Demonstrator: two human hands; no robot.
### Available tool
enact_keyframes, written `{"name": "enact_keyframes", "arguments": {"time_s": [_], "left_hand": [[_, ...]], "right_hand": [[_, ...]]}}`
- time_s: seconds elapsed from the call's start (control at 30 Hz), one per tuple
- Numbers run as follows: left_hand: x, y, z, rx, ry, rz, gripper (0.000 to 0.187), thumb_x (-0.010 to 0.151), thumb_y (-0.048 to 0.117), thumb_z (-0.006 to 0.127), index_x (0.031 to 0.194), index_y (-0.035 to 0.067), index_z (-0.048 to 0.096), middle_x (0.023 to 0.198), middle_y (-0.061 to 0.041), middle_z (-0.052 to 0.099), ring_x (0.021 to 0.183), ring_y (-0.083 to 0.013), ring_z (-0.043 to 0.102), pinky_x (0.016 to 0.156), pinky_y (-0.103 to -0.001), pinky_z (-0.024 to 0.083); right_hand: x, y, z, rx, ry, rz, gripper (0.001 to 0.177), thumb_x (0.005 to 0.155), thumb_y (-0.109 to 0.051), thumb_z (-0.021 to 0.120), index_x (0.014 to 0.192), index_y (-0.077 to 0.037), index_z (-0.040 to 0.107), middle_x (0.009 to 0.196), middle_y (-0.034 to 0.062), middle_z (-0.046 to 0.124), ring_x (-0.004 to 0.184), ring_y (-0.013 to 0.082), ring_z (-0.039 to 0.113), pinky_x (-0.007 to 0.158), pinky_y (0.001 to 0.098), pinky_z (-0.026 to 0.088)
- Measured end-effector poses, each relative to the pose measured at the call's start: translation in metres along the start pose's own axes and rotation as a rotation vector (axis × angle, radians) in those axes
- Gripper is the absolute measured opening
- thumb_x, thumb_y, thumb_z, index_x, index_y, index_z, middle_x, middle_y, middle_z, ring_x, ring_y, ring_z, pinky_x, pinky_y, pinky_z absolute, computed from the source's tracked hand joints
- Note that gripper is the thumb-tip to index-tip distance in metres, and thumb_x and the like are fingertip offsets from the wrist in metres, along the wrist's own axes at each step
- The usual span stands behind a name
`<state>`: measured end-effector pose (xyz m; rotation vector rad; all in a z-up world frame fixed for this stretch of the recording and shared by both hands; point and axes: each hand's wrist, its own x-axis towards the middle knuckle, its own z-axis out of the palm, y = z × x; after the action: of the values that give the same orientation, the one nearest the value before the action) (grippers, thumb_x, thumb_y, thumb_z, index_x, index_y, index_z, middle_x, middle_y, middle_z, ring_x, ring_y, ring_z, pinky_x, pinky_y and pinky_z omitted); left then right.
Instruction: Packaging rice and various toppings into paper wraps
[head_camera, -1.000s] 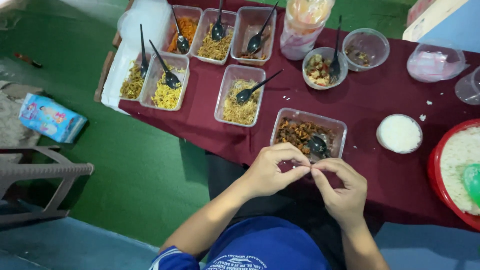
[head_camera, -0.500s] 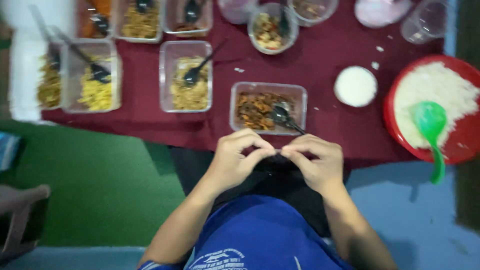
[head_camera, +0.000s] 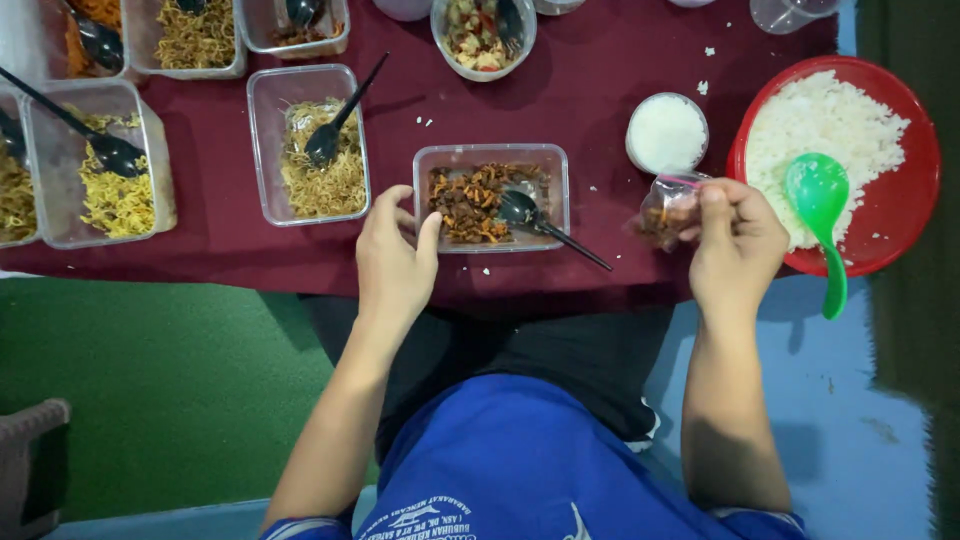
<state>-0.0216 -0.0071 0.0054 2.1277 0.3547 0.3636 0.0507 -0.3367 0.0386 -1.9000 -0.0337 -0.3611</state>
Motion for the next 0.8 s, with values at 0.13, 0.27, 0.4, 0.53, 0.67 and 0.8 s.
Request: {"name": "enact_keyframes", "arguments": {"time_s": [0.13, 0.27, 0.4, 0.53, 0.67, 0.8], "left_hand": [[0.006, -0.010, 0.007, 0.007, -0.065, -0.098, 0.033, 0.095, 0.019, 0.073, 0.122, 0.001, 0.065, 0.088, -0.022, 0.072, 0.075, -0.0425, 0.072, 0.063, -0.050, 0.057], [0.014, -0.025, 0.014, 0.010, -0.058, -0.094, 0.019, 0.094, 0.019, 0.069, 0.108, 0.007, 0.075, 0.084, -0.016, 0.077, 0.079, -0.0366, 0.075, 0.065, -0.045, 0.058], [0.012, -0.035, 0.012, 0.066, 0.022, 0.008, 0.020, 0.094, 0.016, 0.060, 0.106, 0.009, 0.075, 0.092, -0.012, 0.081, 0.087, -0.0257, 0.079, 0.080, -0.038, 0.057], [0.004, -0.020, -0.012, 0.024, 0.120, -0.054, 0.013, 0.091, 0.018, 0.063, 0.099, 0.016, 0.073, 0.083, -0.007, 0.079, 0.073, -0.0218, 0.077, 0.072, -0.036, 0.055], [-0.005, -0.012, -0.050, -0.038, 0.264, -0.134, 0.009, 0.090, 0.016, 0.065, 0.097, 0.017, 0.070, 0.076, 0.002, 0.072, 0.059, -0.0117, 0.063, 0.070, -0.029, 0.051], [-0.010, -0.016, -0.091, -0.223, 0.469, -0.249, 0.009, 0.088, 0.006, 0.058, 0.094, 0.012, 0.056, 0.075, -0.007, 0.071, 0.048, -0.0172, 0.074, 0.043, -0.023, 0.053]], "right_hand": [[0.003, 0.044, 0.008, -0.064, -0.092, 0.086, 0.011, 0.111, 0.000, 0.061, 0.110, 0.003, 0.071, 0.083, 0.0157, 0.070, 0.072, 0.0185, 0.068, 0.060, 0.0282, 0.057], [0.000, 0.040, 0.020, -0.325, -0.227, 0.089, 0.017, 0.105, -0.004, 0.067, 0.117, -0.007, 0.079, 0.086, 0.0188, 0.073, 0.069, 0.0229, 0.070, 0.059, 0.0340, 0.058], [-0.006, 0.041, 0.012, -0.648, -0.215, -0.170, 0.034, 0.102, -0.014, 0.068, 0.133, -0.001, 0.074, 0.110, 0.0134, 0.078, 0.101, 0.0242, 0.074, 0.090, 0.0368, 0.052], [-0.017, 0.021, 0.007, -0.590, -0.243, -0.244, 0.037, 0.106, -0.005, 0.074, 0.140, 0.009, 0.073, 0.111, 0.0184, 0.078, 0.095, 0.0276, 0.075, 0.088, 0.0402, 0.055], [-0.026, -0.003, 0.010, -0.460, -0.258, -0.300, 0.034, 0.109, 0.011, 0.076, 0.142, 0.017, 0.075, 0.115, 0.0227, 0.077, 0.100, 0.0259, 0.072, 0.082, 0.0347, 0.057], [-0.027, -0.007, 0.018, -0.431, -0.370, -0.399, 0.037, 0.106, 0.010, 0.079, 0.143, 0.016, 0.075, 0.121, 0.0254, 0.076, 0.102, 0.0290, 0.071, 0.087, 0.0375, 0.056]]}}
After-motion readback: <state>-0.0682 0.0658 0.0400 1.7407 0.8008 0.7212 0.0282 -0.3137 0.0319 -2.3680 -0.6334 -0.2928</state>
